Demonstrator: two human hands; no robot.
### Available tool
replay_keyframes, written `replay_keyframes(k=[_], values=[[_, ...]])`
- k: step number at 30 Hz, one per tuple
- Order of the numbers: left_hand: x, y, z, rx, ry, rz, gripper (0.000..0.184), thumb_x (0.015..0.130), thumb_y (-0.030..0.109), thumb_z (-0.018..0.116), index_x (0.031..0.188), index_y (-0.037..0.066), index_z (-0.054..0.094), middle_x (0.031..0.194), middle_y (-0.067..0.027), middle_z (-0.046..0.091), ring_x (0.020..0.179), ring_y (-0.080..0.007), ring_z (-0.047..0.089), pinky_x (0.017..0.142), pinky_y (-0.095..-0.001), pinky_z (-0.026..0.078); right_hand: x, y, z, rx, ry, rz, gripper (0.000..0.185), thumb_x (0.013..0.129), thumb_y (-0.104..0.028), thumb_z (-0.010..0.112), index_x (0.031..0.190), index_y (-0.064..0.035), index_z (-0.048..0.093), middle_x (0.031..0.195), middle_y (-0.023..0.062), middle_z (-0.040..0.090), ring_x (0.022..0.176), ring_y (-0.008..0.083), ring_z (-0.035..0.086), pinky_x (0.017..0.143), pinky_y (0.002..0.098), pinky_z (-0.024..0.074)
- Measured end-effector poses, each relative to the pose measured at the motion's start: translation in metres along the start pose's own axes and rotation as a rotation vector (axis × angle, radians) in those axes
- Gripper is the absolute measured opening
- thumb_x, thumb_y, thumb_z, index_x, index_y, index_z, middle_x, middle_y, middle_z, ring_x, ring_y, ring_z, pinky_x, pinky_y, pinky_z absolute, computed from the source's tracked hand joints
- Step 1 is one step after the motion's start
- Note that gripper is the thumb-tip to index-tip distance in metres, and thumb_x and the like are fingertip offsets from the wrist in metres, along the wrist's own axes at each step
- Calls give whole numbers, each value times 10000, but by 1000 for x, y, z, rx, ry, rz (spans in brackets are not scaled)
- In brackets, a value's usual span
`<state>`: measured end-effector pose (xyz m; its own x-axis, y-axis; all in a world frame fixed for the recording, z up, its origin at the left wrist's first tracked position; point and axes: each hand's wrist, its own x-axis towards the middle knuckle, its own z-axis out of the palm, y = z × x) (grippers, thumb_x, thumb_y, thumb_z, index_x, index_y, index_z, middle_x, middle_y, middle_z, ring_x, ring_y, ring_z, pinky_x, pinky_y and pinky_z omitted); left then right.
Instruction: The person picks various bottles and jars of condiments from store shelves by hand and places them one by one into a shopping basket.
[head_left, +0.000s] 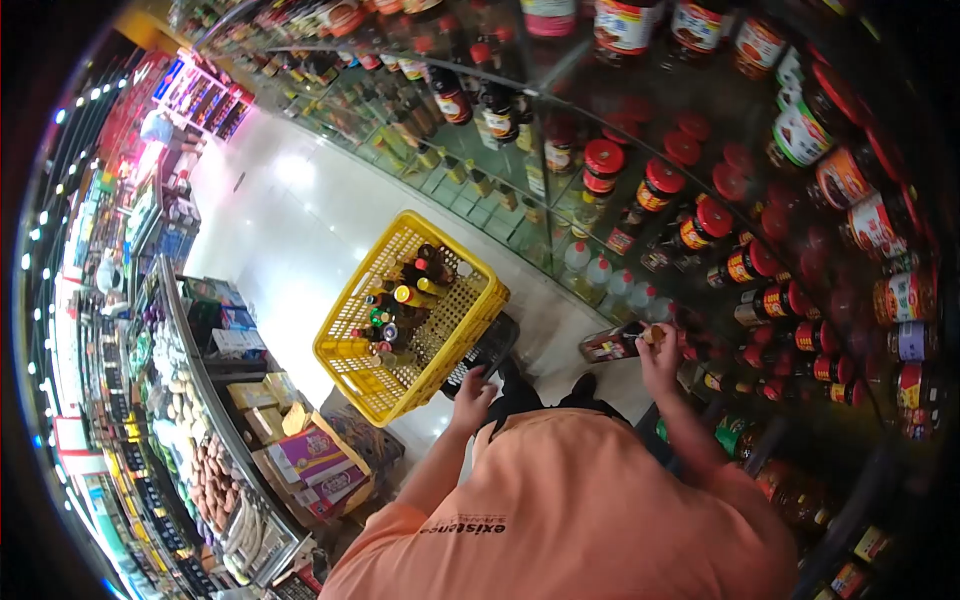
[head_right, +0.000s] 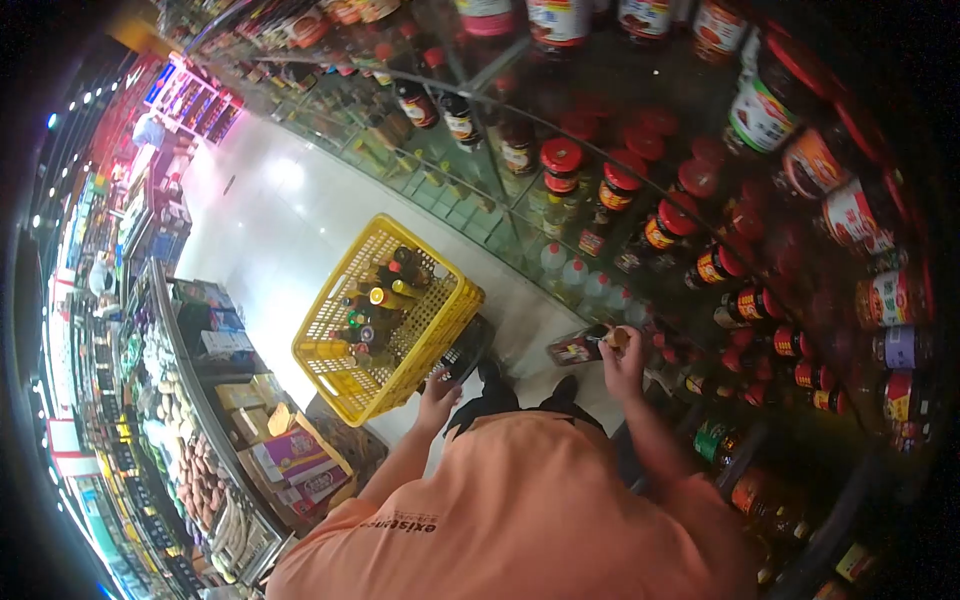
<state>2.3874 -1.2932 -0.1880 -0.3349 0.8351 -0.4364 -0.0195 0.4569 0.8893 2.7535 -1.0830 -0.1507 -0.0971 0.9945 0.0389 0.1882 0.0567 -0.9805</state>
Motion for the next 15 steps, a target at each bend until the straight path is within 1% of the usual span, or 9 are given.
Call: replay_keyframes(k=[2,4,6,7,8,10,11,14,15], values=[[6,58,8,-81,-154,-82,721,960,310,630,1546,146,244,1401,-175,503,1155,-246,576,919,-406,496,-2,-46,29,352,-17,75,362,916,-42,650,1222,-27,458,1125,74,568,1028,153,562,925,292,459],[9,99,6,-286,-282,-196,807,965,483,577,1580,192,145,1506,-184,385,1272,-296,501,1002,-461,454,4,-95,53,390,-69,134,362,920,-35,643,1229,-39,455,1085,41,556,1004,125,548,916,266,449],[16,112,-6,-560,-398,-265,860,944,587,546,1581,202,114,1480,-177,421,1221,-314,542,1014,-473,456,15,-135,75,487,-70,283,370,916,-58,654,1235,-48,467,1096,29,558,996,114,542,885,259,451],[20,119,-13,-676,-520,-221,870,943,607,528,1581,203,95,1473,-165,434,1153,-313,584,996,-474,477,21,-148,86,463,-68,259,375,917,-90,664,1239,-55,476,1095,8,558,990,109,542,850,254,454],[18,131,-19,-765,-541,-185,778,964,557,529,1554,181,190,1429,-148,476,1089,-308,617,954,-468,511,26,-159,97,459,-79,270,375,917,-90,664,1239,-55,476,1095,8,558,990,109,542,850,254,454],[19,143,-33,-736,-476,-106,672,982,498,537,1501,150,291,1370,-141,519,1076,-300,623,908,-455,539,35,-180,117,468,-62,269,352,932,-110,645,1247,-100,488,1040,-35,538,873,56,509,707,192,401],[19,151,-42,-765,-458,-112,576,986,440,560,1434,124,385,1325,-135,545,1085,-300,621,897,-463,548,39,-191,124,450,-83,267,364,942,-116,642,1263,-92,475,1070,-25,546,882,62,534,688,195,416],[22,158,-67,-828,-395,-74,455,1028,353,507,1400,103,427,1299,-100,565,1044,-263,643,868,-424,570,47,-209,152,532,-130,300,386,953,-134,641,1285,-77,453,1108,-6,555,940,79,568,727,225,466],[22,159,-77,-843,-410,-41,447,1018,341,530,1383,97,444,1281,-109,575,1047,-267,645,859,-427,578,50,-208,159,522,-156,289,419,961,-146,637,1315,-66,429,1137,13,560,998,108,594,798,271,514]])
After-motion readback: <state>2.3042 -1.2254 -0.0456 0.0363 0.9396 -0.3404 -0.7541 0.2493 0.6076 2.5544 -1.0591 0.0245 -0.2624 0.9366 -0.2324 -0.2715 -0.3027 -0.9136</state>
